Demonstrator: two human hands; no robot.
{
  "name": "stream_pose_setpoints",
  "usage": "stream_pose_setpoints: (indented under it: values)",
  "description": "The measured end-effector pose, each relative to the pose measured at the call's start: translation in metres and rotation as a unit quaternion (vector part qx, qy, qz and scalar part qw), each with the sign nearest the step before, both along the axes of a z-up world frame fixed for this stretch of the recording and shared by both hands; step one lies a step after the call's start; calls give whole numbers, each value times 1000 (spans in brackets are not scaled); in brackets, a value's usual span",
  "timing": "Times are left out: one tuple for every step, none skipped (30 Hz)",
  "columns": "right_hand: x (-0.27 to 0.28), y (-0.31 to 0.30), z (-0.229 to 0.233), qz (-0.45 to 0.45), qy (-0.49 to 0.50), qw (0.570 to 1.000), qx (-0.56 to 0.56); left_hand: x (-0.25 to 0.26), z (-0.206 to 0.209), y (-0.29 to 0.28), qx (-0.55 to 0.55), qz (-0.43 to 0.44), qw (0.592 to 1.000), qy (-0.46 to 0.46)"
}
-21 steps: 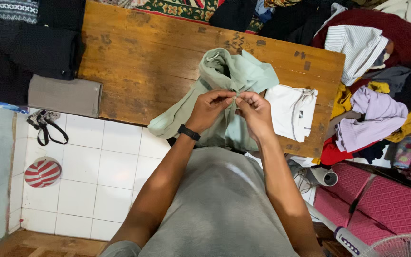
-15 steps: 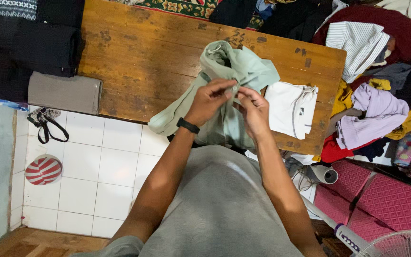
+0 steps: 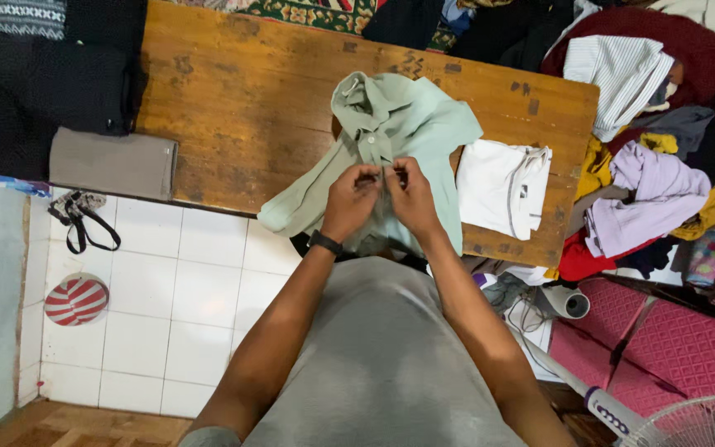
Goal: The person folds a shirt, a white top, and a striped garment by hand on a wooden table and places them onto a stack inside a green container.
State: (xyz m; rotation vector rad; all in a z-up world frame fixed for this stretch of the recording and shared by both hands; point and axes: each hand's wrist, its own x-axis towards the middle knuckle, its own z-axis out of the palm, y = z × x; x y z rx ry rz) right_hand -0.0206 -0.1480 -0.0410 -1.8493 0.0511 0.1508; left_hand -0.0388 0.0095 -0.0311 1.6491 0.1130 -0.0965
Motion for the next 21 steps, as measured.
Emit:
stream_pose_setpoints:
  values:
    - [-3, -1, 0, 1, 3, 1000, -1, -2, 0, -2, -1, 1, 1000, 3]
    - [-1, -2, -1, 19, 17, 997, 79, 0, 0, -3, -16, 18, 998, 60]
    - [-1, -3, -1, 38, 32, 986, 158, 0, 0, -2, -31, 36, 992, 117]
    - [-2, -4, 1, 41, 30, 986, 160, 0, 0, 0, -30, 39, 992, 115]
    - [-4, -4, 5, 61, -18, 989, 134, -1, -1, 2, -41, 42, 994, 96]
    - [-6, -4, 10, 77, -65, 989, 108, -2, -1, 3, -53, 43, 995, 79]
    - [-5, -1, 15, 78, -65, 989, 108, -3, -1, 5, -52, 43, 995, 79]
    - [-7, 0, 21, 69, -60, 995, 46, -4, -1, 4, -57, 48, 994, 85]
    - [-8, 2, 27, 61, -53, 997, -16, -5, -1, 4, -63, 54, 992, 90]
    - [-7, 2, 33, 59, -53, 997, -16, -5, -1, 4, -63, 52, 993, 91]
    - [-6, 3, 36, 68, -64, 994, -49, -4, -1, 4, -62, 62, 992, 91]
    - [-7, 4, 38, 77, -74, 991, -82, -5, -2, 5, -60, 72, 991, 92]
    - [-9, 4, 38, 76, -72, 991, -81, -5, -2, 6, -59, 71, 991, 94]
    - [-8, 4, 36, 53, -74, 992, -89, 0, -4, 8, -76, 77, 992, 71]
    - [-9, 4, 33, 30, -75, 992, -96, 2, -4, 9, -92, 83, 991, 47]
    - [-7, 0, 30, 28, -78, 992, -95, 5, -4, 11, -91, 81, 992, 45]
    - [-5, -9, 28, 15, -72, 989, -130, 8, -4, 12, -121, 69, 988, 61]
    - [-6, -14, 27, 2, -64, 984, -165, 8, -3, 14, -149, 57, 984, 79]
    - [-7, -17, 26, -1, -64, 984, -164, 8, -3, 17, -148, 55, 984, 79]
    - [-5, -21, 27, -6, -63, 987, -147, 10, -2, 17, -164, 48, 980, 102]
    - [-4, -24, 28, -11, -62, 990, -129, 13, -2, 17, -179, 40, 975, 124]
